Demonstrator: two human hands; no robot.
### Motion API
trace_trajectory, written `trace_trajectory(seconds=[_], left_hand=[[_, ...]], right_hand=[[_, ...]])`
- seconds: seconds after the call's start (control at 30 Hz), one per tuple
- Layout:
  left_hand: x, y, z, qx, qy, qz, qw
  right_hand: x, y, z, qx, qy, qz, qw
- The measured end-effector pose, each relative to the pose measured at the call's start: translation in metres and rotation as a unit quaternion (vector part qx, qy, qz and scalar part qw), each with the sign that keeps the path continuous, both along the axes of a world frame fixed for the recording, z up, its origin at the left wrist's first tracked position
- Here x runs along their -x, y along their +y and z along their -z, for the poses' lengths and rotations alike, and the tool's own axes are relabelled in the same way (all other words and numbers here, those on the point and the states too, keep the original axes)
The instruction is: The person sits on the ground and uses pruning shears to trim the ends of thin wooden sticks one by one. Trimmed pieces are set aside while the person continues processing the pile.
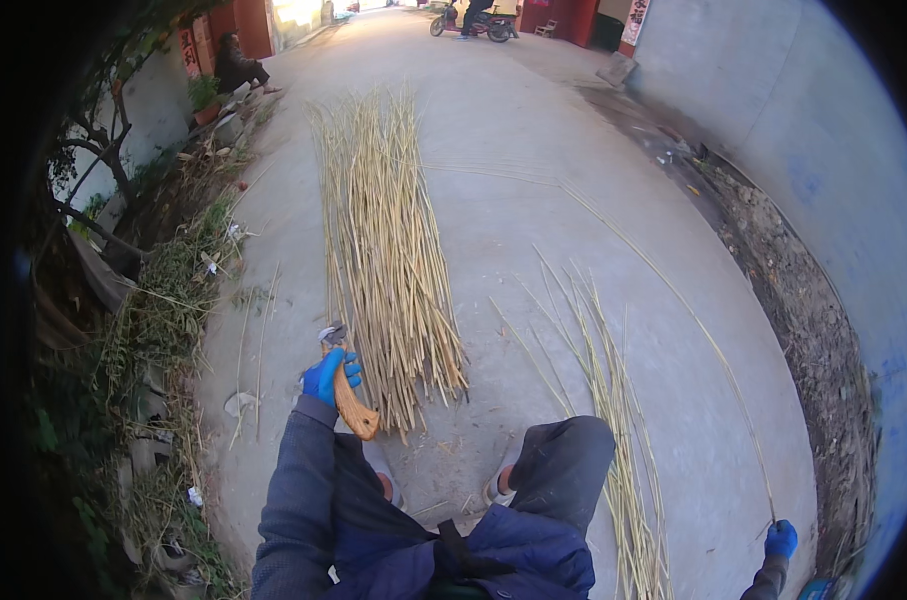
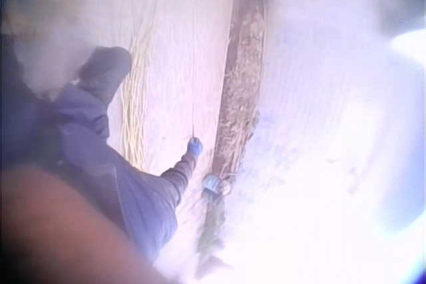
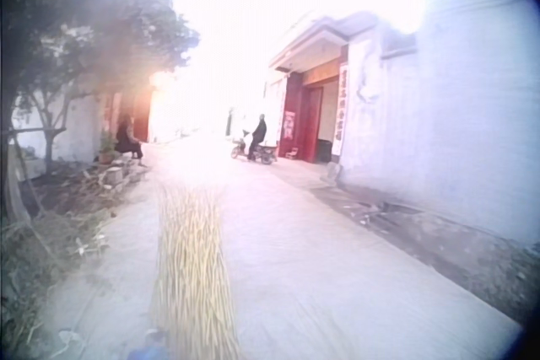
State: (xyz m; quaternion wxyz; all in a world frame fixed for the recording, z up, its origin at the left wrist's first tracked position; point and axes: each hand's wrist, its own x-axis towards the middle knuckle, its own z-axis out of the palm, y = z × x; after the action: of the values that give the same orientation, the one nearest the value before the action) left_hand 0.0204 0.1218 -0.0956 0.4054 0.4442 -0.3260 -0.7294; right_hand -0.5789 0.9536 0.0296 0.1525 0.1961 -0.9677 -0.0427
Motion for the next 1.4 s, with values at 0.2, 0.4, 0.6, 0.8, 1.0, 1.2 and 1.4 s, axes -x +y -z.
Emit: trace_trajectory(seconds=[0.2, 0.4, 0.6, 0.8, 1.0, 1.2, 1.4], left_hand=[[-0.003, -0.003, 0.004, 0.002, 0.001, -0.001, 1.000], [0.003, -0.005, 0.007, -0.015, -0.011, -0.009, 1.000], [0.004, -0.006, 0.010, -0.001, -0.007, -0.005, 1.000], [0.010, -0.006, 0.010, -0.009, -0.005, 0.003, 1.000], [0.012, -0.004, 0.008, -0.004, -0.021, 0.020, 1.000], [0.016, -0.002, 0.006, -0.006, -0.006, 0.048, 0.999], [0.017, 0.032, -0.035, 0.019, -0.041, 0.083, 0.996]], right_hand=[[-0.015, 0.069, 0.007, 0.027, -0.020, 0.174, 0.984], [-0.039, 0.079, 0.029, -0.088, -0.014, 0.097, 0.991], [-0.051, 0.100, 0.034, -0.048, -0.014, 0.267, 0.962], [-0.070, 0.116, 0.072, -0.057, -0.077, 0.250, 0.964], [-0.085, 0.014, 0.062, 0.076, -0.382, 0.261, 0.883], [-0.118, -0.238, -0.005, 0.132, -0.609, 0.046, 0.781], [-0.181, -0.424, -0.061, 0.217, -0.743, -0.155, 0.614]])
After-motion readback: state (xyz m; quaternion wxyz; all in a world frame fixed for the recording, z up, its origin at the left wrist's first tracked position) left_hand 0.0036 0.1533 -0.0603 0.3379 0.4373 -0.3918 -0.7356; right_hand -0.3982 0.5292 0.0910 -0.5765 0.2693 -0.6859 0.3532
